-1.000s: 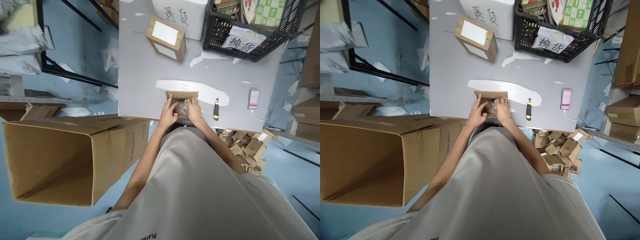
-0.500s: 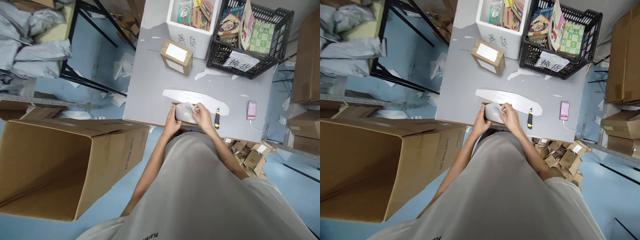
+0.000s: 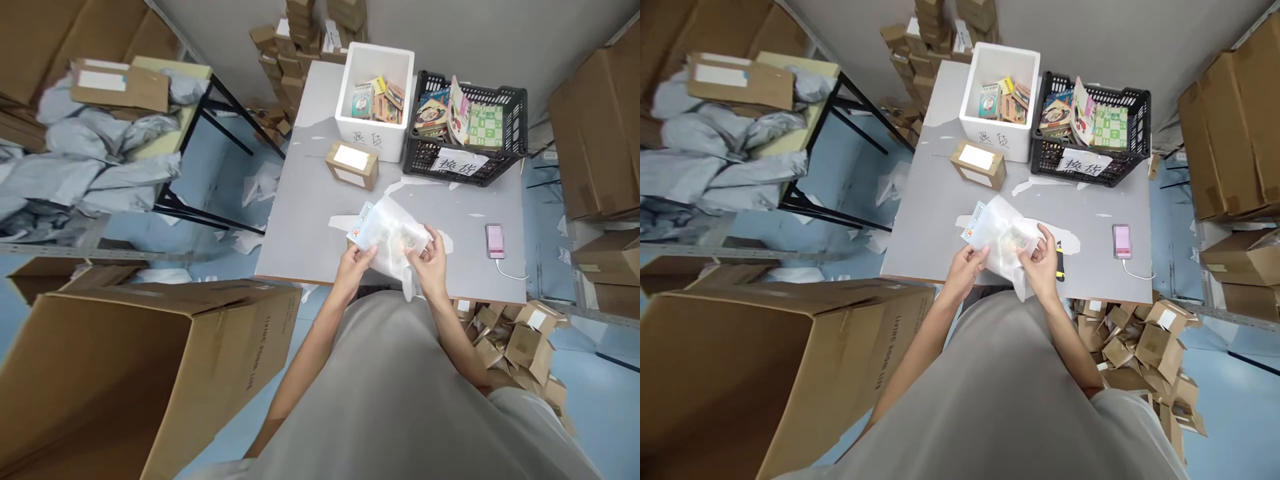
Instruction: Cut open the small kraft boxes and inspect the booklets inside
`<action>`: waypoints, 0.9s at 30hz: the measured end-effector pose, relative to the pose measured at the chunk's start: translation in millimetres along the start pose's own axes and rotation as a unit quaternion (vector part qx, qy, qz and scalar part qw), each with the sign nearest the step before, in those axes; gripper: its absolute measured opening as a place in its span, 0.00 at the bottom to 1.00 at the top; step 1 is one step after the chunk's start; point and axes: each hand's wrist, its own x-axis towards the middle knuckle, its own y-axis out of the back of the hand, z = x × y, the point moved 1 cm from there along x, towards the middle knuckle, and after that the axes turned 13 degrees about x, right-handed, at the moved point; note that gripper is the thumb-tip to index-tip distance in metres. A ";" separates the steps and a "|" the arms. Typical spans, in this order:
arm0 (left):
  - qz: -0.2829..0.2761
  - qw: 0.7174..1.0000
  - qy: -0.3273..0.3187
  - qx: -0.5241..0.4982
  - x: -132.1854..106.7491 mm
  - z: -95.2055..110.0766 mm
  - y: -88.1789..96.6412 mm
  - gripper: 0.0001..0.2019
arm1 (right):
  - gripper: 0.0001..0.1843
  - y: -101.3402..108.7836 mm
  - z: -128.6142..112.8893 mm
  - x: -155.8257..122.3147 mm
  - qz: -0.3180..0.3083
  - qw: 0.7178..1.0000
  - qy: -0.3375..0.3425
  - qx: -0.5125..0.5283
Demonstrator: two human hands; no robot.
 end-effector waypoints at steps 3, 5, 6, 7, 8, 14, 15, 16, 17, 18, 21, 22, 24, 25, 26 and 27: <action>0.023 0.999 -0.011 0.023 2.5 6.6 -3.8 0.36 | 0.34 6.1 7.0 -7.2 -0.030 0.999 0.007 -0.020; 0.029 0.999 -0.028 0.031 4.6 9.2 -3.4 0.35 | 0.29 12.8 10.3 -11.3 -0.045 0.998 0.018 -0.047; 0.030 0.998 -0.036 0.032 5.7 10.6 -3.2 0.34 | 0.28 16.0 10.9 -13.3 -0.045 0.996 0.029 -0.068; 0.033 0.998 -0.042 0.031 6.9 12.2 -3.4 0.34 | 0.26 18.6 10.5 -15.1 -0.037 0.993 0.050 -0.097; 0.036 0.998 -0.045 0.027 8.1 13.8 -4.1 0.34 | 0.25 20.5 9.0 -16.7 -0.027 0.987 0.082 -0.132; 0.064 0.997 -0.041 -0.020 14.9 18.8 -17.8 0.34 | 0.25 10.5 -0.7 -22.2 -0.097 0.874 0.294 -0.373; 0.065 0.997 -0.038 -0.035 15.5 19.0 -20.7 0.34 | 0.23 7.9 0.7 -21.8 -0.112 0.856 0.309 -0.398; 0.065 0.996 -0.035 -0.050 15.6 19.5 -23.2 0.35 | 0.19 6.0 3.0 -21.0 -0.120 0.842 0.323 -0.416; 0.063 0.995 -0.035 -0.063 15.2 20.6 -25.3 0.36 | 0.14 4.9 5.6 -20.0 -0.123 0.830 0.337 -0.427; 0.061 0.995 -0.039 -0.074 14.4 22.4 -26.7 0.36 | 0.11 4.6 8.3 -18.8 -0.123 0.822 0.351 -0.430; 0.068 0.991 -0.067 -0.094 10.3 31.2 -25.8 0.35 | 0.10 7.0 13.8 -15.1 -0.130 0.817 0.381 -0.413; 0.074 0.990 -0.071 -0.099 9.2 34.4 -23.6 0.34 | 0.10 8.5 14.7 -13.7 -0.136 0.819 0.386 -0.402; 0.083 0.989 -0.066 -0.107 8.6 39.6 -16.9 0.32 | 0.10 12.9 15.8 -9.8 -0.140 0.827 0.389 -0.381; 0.088 0.988 -0.059 -0.109 9.4 41.5 -12.6 0.31 | 0.09 16.3 16.9 -6.7 -0.135 0.832 0.387 -0.374; 0.097 0.988 -0.053 -0.111 10.7 43.1 -7.6 0.31 | 0.09 20.8 18.8 -2.5 -0.123 0.838 0.383 -0.369; 0.110 0.986 -0.050 -0.113 12.5 44.5 -2.3 0.30 | 0.09 26.5 21.9 3.0 -0.104 0.844 0.375 -0.369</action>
